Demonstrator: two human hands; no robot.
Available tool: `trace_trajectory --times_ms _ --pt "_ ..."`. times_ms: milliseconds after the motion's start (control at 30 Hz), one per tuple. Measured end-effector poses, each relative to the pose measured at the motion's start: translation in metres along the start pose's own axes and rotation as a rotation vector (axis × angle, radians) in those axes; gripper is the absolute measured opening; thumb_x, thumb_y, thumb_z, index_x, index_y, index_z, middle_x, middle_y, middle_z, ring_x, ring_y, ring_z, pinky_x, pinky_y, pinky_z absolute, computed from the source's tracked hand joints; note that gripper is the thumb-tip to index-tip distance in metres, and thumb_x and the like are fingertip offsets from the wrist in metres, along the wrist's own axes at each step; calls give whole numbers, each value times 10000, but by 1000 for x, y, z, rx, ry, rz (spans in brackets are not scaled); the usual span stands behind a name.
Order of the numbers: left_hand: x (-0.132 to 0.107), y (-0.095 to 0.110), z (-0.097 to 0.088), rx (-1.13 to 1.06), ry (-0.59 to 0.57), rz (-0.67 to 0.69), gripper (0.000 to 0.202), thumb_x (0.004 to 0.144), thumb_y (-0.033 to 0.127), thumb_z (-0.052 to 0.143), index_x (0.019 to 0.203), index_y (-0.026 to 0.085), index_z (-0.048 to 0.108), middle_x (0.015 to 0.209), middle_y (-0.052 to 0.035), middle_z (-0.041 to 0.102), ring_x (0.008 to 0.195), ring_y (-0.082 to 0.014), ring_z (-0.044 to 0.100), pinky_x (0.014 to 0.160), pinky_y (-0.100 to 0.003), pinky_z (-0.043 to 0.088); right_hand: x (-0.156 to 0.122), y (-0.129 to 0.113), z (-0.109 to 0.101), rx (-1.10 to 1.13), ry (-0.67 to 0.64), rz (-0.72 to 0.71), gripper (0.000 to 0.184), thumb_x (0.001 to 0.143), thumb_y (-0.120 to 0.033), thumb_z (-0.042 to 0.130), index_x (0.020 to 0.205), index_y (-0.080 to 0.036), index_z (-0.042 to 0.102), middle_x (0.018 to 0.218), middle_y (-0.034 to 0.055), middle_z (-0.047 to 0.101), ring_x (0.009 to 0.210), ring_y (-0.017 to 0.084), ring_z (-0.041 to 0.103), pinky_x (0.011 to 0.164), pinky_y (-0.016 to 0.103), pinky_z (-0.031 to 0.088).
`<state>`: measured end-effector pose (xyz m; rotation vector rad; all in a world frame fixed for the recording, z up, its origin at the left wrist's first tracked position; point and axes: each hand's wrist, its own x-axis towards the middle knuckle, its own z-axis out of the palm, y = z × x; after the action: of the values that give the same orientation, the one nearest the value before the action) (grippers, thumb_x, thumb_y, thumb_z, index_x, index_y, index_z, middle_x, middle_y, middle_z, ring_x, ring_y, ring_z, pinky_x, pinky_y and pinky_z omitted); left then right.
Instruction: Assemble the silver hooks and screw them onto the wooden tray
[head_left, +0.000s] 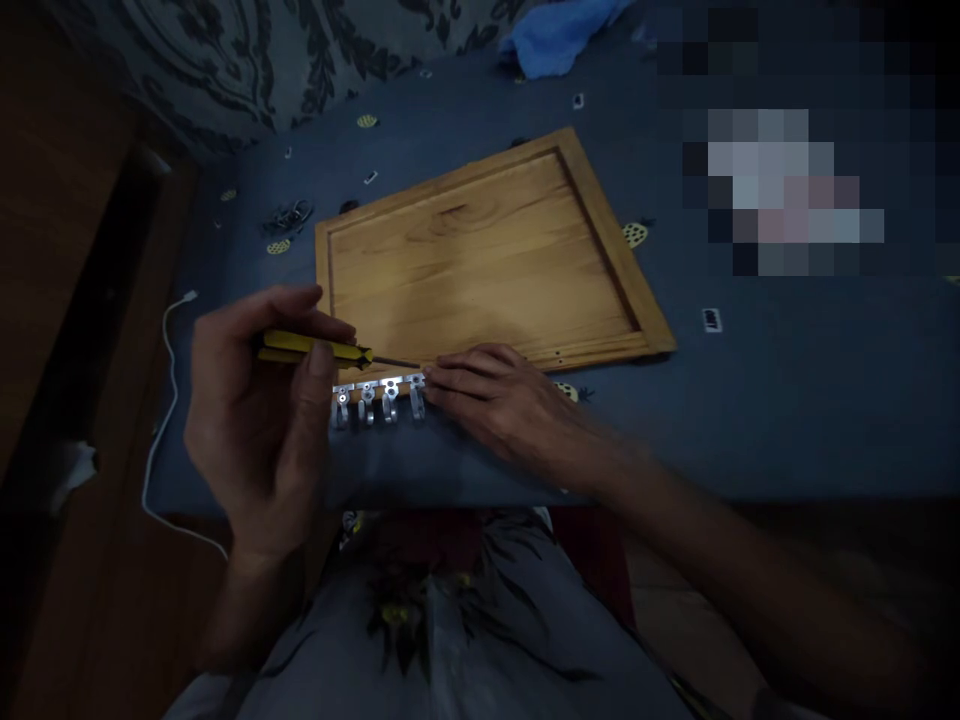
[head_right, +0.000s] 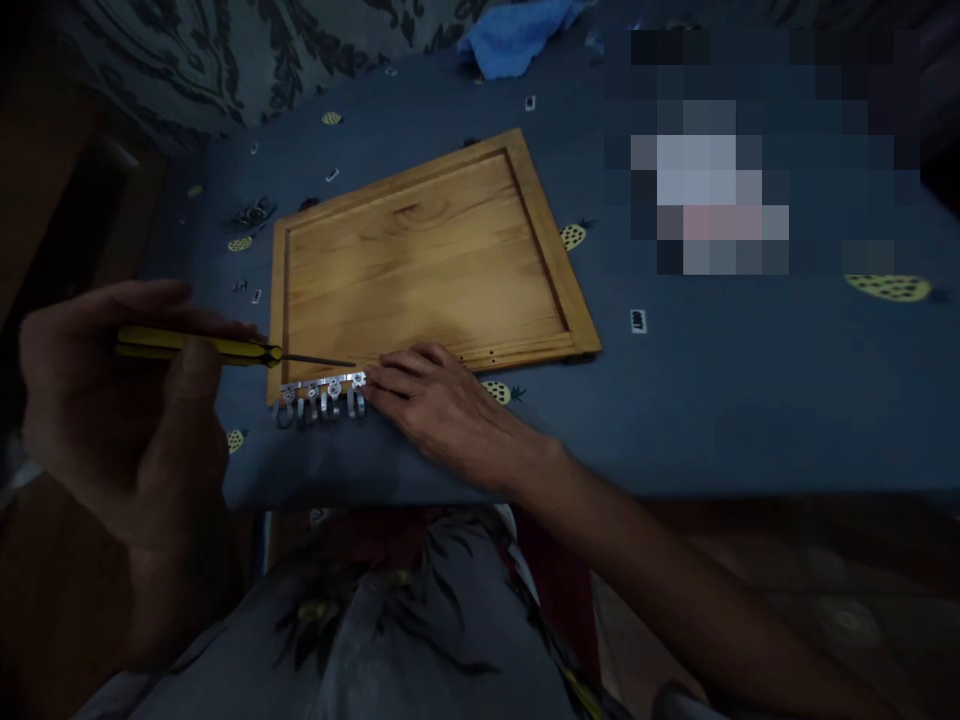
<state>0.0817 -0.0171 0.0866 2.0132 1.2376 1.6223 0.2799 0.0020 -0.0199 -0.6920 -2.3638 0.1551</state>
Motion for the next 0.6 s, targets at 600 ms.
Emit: trace_trajectory --times_ms 600 --pt "-9 0 12 -192 -5 -147 109 1010 212 628 1099 239 685 915 -7 645 854 -153 685 909 -397 607 1 -1 -3 20 -31 2 297 1028 -172 508 1273 -122 668 1334 112 723 1251 261 625 1004 453 498"
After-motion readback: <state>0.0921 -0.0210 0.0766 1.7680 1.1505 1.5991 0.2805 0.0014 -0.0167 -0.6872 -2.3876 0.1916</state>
